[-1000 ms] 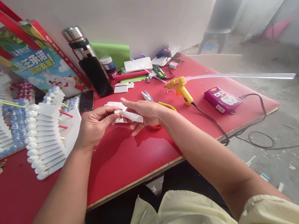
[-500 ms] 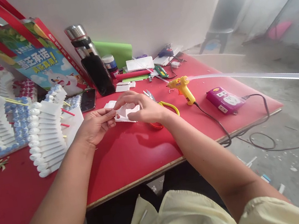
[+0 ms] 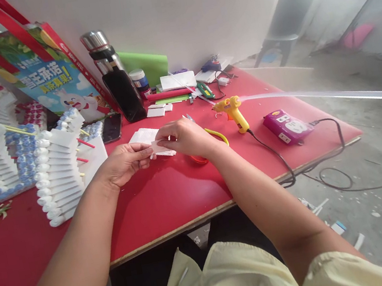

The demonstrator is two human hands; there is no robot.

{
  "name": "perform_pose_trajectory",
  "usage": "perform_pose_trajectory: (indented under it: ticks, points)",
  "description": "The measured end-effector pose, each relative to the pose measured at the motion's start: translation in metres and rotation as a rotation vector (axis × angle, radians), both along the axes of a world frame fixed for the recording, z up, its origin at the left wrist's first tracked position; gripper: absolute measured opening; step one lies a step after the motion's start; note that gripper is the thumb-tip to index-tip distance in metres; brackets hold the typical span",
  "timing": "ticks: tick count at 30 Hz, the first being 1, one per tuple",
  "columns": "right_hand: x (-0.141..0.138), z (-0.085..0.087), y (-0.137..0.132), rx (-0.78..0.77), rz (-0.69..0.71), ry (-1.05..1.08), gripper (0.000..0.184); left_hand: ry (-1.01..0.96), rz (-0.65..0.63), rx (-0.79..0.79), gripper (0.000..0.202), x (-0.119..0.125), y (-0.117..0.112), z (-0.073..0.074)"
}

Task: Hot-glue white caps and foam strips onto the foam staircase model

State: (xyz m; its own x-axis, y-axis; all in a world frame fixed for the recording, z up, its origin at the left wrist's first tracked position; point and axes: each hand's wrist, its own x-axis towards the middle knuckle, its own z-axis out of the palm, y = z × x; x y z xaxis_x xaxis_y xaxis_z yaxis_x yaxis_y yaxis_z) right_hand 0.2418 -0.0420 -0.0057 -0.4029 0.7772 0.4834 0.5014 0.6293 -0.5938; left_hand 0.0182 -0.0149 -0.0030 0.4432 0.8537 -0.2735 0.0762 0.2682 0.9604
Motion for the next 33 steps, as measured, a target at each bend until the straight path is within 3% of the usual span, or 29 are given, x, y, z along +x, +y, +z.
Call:
perform_pose_trajectory:
  ticks: [8,15,21,26,29,33]
  points:
    - [0.003,0.001,-0.005,-0.127,0.09,-0.004,0.037,0.004,-0.021,-0.034,0.03,-0.001,0.0,0.001]
    - [0.002,0.005,-0.006,-0.018,0.06,0.062,0.028,-0.037,0.013,-0.078,0.03,-0.001,0.0,0.002]
    - [-0.002,0.009,-0.01,-0.082,0.048,0.188,0.018,-0.062,0.064,-0.093,0.03,-0.001,0.001,0.001]
    - [-0.006,0.003,-0.008,-0.146,-0.007,0.11,0.034,-0.052,0.046,-0.093,0.029,0.0,0.001,0.0]
    - [-0.005,-0.001,-0.006,-0.146,0.008,0.038,0.027,-0.053,0.032,-0.089,0.03,0.0,0.001,-0.001]
    - [-0.001,-0.002,-0.004,-0.031,-0.004,-0.068,0.024,-0.046,0.046,-0.087,0.031,-0.001,0.002,0.0]
